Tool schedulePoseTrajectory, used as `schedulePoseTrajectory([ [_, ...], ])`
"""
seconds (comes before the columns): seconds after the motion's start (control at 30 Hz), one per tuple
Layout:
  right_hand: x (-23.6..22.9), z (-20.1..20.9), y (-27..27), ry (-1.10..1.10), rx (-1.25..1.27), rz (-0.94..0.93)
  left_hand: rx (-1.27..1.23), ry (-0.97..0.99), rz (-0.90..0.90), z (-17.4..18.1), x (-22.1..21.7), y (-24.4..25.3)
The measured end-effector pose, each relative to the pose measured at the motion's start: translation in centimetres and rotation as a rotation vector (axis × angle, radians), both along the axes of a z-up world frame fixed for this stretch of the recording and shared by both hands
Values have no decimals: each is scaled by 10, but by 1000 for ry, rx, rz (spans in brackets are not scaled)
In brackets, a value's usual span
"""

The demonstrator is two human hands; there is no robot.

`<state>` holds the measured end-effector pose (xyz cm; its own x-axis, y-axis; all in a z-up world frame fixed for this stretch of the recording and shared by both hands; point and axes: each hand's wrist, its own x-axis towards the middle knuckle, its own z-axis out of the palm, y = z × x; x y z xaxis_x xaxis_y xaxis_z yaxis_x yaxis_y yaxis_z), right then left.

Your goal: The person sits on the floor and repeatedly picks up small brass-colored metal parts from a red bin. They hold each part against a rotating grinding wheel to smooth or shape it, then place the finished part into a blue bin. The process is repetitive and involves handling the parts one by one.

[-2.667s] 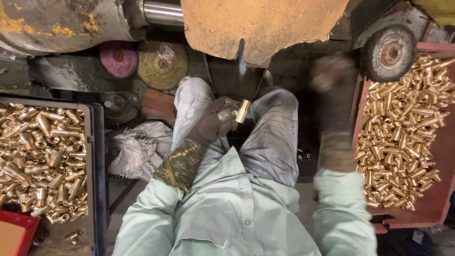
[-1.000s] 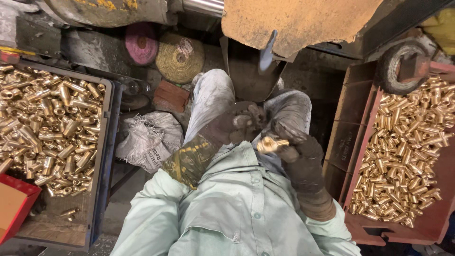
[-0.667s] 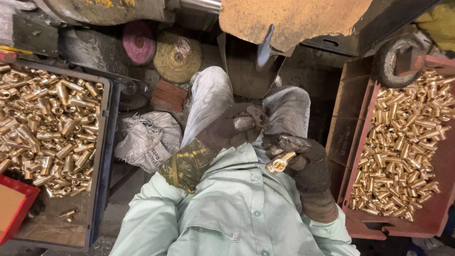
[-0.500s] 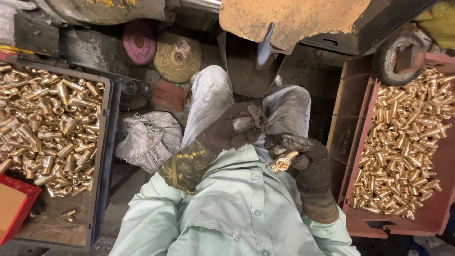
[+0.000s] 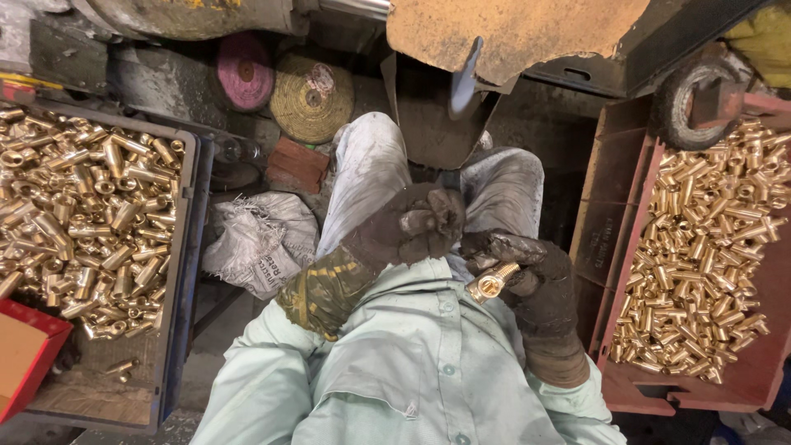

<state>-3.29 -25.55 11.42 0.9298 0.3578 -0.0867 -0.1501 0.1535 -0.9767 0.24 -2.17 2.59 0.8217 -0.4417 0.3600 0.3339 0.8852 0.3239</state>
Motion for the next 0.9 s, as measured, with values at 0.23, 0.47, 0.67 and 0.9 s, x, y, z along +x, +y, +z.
schedulePoseTrajectory([
  [0.23,0,-3,-6,-27,-44,-21,-21,-87,-15,-3,0,-1],
  [0.47,9,20,12,-270,-362,-109,114,83,-7,-21,-3,9],
  [0.67,23,30,37,-561,-734,-186,236,249,63,-81,-2,12],
  [0.9,52,1,70,-608,-771,-135,274,459,311,-117,31,-28],
])
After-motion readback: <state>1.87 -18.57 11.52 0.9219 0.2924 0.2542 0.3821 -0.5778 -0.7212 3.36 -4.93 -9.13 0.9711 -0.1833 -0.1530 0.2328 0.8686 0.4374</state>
